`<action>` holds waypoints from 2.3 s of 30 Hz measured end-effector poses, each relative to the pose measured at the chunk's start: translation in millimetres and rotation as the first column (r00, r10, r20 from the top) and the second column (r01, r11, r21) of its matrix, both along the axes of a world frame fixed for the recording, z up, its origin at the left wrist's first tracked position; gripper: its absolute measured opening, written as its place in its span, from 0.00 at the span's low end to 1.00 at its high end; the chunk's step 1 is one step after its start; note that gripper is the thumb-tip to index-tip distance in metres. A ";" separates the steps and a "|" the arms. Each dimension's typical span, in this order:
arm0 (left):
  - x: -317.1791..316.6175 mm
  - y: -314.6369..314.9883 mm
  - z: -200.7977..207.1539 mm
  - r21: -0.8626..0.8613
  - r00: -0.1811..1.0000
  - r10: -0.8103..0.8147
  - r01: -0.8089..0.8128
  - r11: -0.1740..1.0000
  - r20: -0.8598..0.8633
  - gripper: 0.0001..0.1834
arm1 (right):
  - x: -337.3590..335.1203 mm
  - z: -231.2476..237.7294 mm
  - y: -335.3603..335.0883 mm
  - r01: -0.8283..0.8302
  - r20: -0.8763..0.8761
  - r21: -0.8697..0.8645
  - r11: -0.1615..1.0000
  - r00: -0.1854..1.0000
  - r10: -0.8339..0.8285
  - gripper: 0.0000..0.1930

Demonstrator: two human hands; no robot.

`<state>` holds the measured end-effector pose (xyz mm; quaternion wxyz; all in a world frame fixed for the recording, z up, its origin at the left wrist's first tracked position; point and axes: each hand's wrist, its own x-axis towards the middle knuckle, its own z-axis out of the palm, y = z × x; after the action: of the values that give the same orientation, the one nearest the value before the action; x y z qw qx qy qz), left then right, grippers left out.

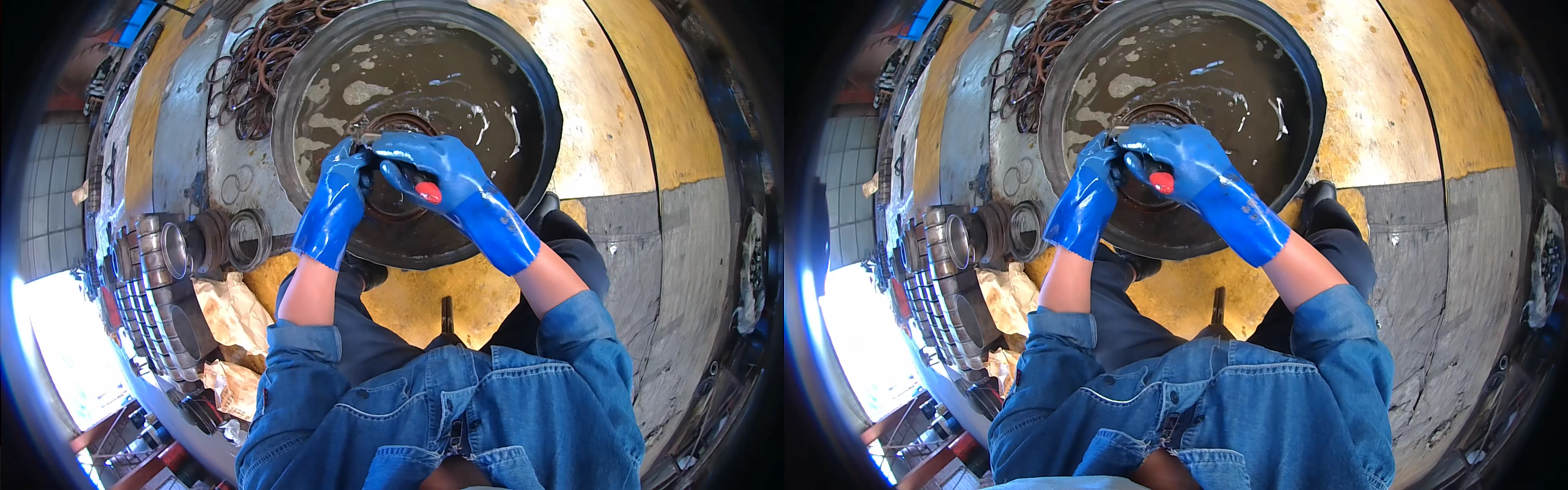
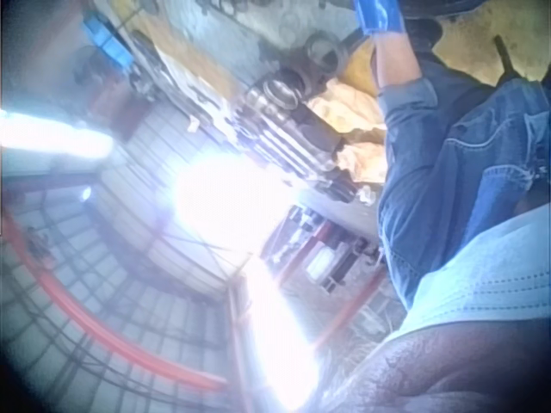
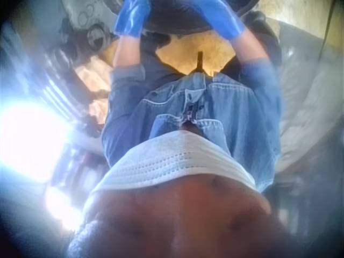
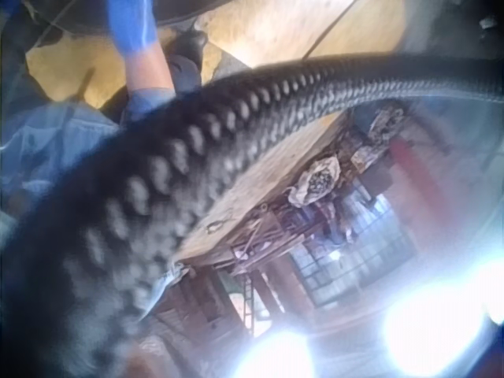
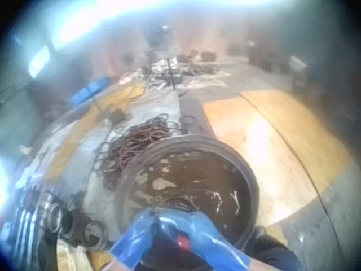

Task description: The person is cleaning a metal ring by scrubbing it with a brush inside a bucket of liquid.

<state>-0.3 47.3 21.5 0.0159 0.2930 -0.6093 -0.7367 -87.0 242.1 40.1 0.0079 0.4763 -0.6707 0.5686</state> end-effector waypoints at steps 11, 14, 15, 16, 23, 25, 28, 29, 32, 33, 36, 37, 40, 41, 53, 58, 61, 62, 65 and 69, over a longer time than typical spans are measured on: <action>-2.7 18.6 26.1 -0.115 0.997 0.047 -0.040 0.993 0.059 0.18 | -44.7 -46.6 19.0 0.146 0.744 0.465 0.873 0.470 -0.474 0.13; -0.2 3.6 31.3 -0.087 0.996 0.071 -0.065 0.994 0.060 0.18 | -44.3 -58.9 24.0 0.022 0.671 0.644 0.765 0.465 -0.578 0.15; -1.7 -2.9 30.4 -0.066 0.995 0.062 -0.057 0.996 0.082 0.19 | -46.1 -61.5 26.5 0.023 0.515 0.752 0.658 0.604 -0.609 0.16; -0.9 -8.7 29.3 -0.026 0.993 0.067 -0.065 0.998 0.094 0.20 | -44.0 -57.8 25.0 0.063 0.477 0.736 0.674 0.658 -0.583 0.16; 1.8 -12.2 21.3 0.139 0.992 0.052 -0.068 0.988 0.119 0.19 | -21.1 -0.6 8.4 0.061 0.400 0.089 0.994 0.912 -0.091 0.13; 1.1 -3.1 18.1 0.118 0.988 0.084 -0.099 0.988 0.127 0.19 | -18.5 2.6 -0.9 0.038 0.246 -0.010 0.999 0.969 -0.034 0.14; -0.8 4.3 20.3 0.131 0.994 0.034 -0.048 0.990 0.108 0.18 | -22.8 -10.1 1.4 0.214 0.199 0.062 0.975 0.955 -0.222 0.13; -2.0 7.3 24.2 0.138 0.997 0.019 -0.029 0.990 0.078 0.18 | -29.2 -14.9 3.1 0.288 0.229 0.115 0.951 0.924 -0.307 0.12; -4.0 6.5 24.4 0.134 0.998 0.046 -0.051 0.990 0.041 0.19 | -40.6 -27.8 12.9 0.326 0.550 0.271 0.906 0.720 -0.424 0.12; -4.2 7.0 25.2 0.119 0.998 0.051 -0.054 0.991 0.031 0.20 | -43.3 -36.7 15.1 0.343 0.529 0.301 0.890 0.716 -0.455 0.13; -5.5 8.6 25.9 0.089 0.997 0.076 -0.076 0.993 -0.001 0.22 | -39.3 -36.4 19.0 0.294 0.613 0.504 0.812 0.541 -0.576 0.13; -4.9 8.3 24.2 0.089 0.996 0.093 -0.091 0.992 -0.012 0.22 | -36.9 -33.7 20.9 0.268 0.575 0.590 0.761 0.522 -0.630 0.16; -3.8 8.5 22.3 0.065 0.991 0.118 -0.114 0.991 -0.055 0.21 | -20.2 -25.4 24.1 0.089 0.719 0.588 0.804 0.399 -0.569 0.17; -3.9 9.0 22.5 0.053 0.990 0.121 -0.117 0.992 -0.072 0.21 | -18.0 -29.8 20.4 0.060 0.681 0.665 0.744 0.361 -0.638 0.18; -4.0 -18.9 20.1 0.043 0.990 0.136 -0.137 0.990 0.042 0.23 | -39.1 -36.8 30.4 0.186 0.374 0.693 0.696 0.733 -0.568 0.17; -6.3 -2.9 24.1 0.066 0.995 0.050 -0.056 0.996 0.088 0.23 | -34.3 -14.6 22.2 0.164 0.451 0.132 0.978 0.868 -0.207 0.14; -5.4 0.9 27.8 0.089 0.999 0.000 -0.005 0.996 0.054 0.24 | -38.6 -20.3 21.1 0.269 0.220 0.248 0.931 0.920 -0.325 0.13; -6.0 2.0 28.1 0.097 0.999 -0.013 0.009 0.995 0.041 0.24 | -37.5 -25.7 21.8 0.287 0.294 0.323 0.902 0.875 -0.383 0.13; -7.2 3.6 24.5 0.093 0.999 -0.017 0.020 0.996 -0.031 0.24 | -32.9 -43.3 21.3 0.229 0.530 0.482 0.845 0.692 -0.490 0.13; -6.5 4.6 25.7 0.004 0.997 0.015 -0.014 1.000 -0.082 0.22 | -21.7 -52.6 22.6 -0.077 0.751 0.524 0.848 0.511 -0.418 0.13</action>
<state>-6.8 51.9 47.3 0.0458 0.2668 -0.6048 -0.7489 -108.7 264.6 -12.5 -0.3814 0.0539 -0.7551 0.5305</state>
